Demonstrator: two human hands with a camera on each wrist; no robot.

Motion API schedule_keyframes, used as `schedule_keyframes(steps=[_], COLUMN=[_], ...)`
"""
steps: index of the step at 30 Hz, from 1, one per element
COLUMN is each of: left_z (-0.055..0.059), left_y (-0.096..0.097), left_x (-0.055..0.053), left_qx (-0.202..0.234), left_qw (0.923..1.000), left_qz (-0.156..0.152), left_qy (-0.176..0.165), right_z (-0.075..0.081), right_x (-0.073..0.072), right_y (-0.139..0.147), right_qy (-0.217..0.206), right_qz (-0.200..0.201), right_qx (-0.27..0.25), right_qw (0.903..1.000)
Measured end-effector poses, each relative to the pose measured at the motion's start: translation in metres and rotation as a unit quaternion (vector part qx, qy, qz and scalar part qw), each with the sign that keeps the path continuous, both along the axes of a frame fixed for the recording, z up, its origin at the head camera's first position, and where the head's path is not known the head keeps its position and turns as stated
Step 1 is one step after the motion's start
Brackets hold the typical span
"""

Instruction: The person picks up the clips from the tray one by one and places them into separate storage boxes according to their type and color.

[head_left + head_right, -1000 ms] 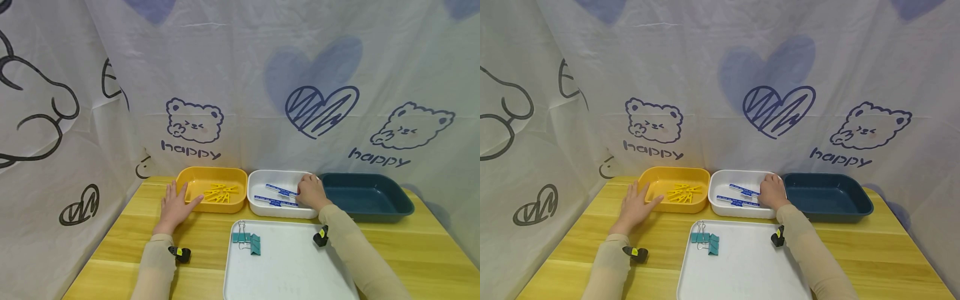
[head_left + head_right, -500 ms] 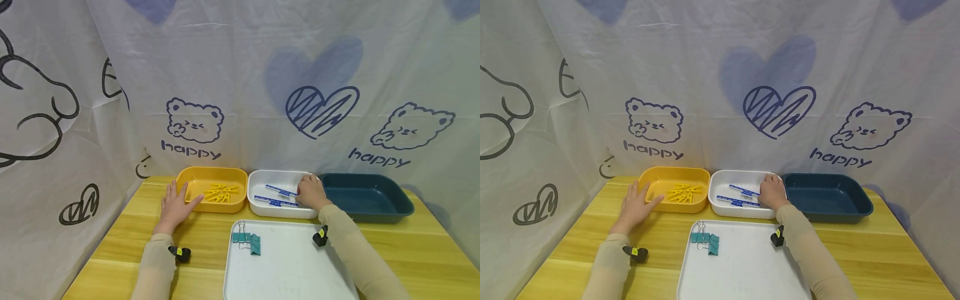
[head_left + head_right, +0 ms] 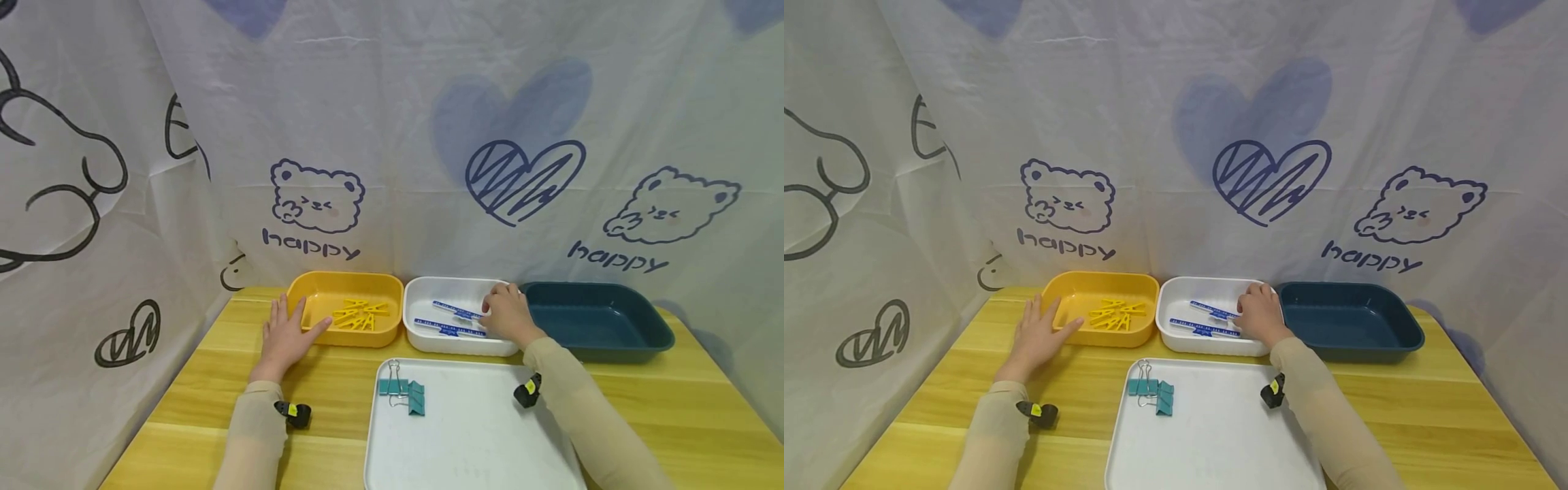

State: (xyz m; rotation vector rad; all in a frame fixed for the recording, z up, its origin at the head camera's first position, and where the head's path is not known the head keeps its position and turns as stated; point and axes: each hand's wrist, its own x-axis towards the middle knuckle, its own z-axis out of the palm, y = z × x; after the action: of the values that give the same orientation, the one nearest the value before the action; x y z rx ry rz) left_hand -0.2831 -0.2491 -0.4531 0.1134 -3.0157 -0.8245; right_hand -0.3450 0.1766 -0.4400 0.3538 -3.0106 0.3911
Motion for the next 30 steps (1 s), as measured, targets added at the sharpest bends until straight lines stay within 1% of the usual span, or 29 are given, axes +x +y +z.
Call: schedule_keyframes(steps=[6, 10, 15, 21, 24, 30], left_z=[0.000, 0.000, -0.001, -0.001, -0.001, 0.002], left_y=[0.000, 0.000, 0.000, -0.001, 0.000, 0.000], left_x=[0.000, 0.000, 0.000, 0.000, 0.000, 0.001], left_qx=[0.002, 0.002, 0.001, 0.000, -0.001, -0.001], left_qw=[1.0000, 1.0000, 1.0000, 1.0000, 1.0000, 1.0000], left_qz=[0.000, 0.000, -0.001, -0.001, -0.002, -0.002], left_qy=[0.003, 0.003, 0.000, 0.002, 0.002, -0.003], right_z=[0.008, 0.013, 0.015, 0.015, 0.016, 0.020], right_x=[0.008, 0.015, 0.026, 0.039, 0.046, 0.061], right_y=[-0.003, -0.003, 0.000, 0.001, 0.001, -0.003], right_qy=[-0.002, 0.006, 0.022, 0.015, 0.020, 0.049], right_qz=[-0.011, -0.012, -0.006, -0.005, 0.003, 0.031], right_qx=[-0.029, -0.045, -0.068, -0.094, -0.110, -0.124], right_qw=[0.9995, 0.9989, 0.9974, 0.9954, 0.9938, 0.9906])
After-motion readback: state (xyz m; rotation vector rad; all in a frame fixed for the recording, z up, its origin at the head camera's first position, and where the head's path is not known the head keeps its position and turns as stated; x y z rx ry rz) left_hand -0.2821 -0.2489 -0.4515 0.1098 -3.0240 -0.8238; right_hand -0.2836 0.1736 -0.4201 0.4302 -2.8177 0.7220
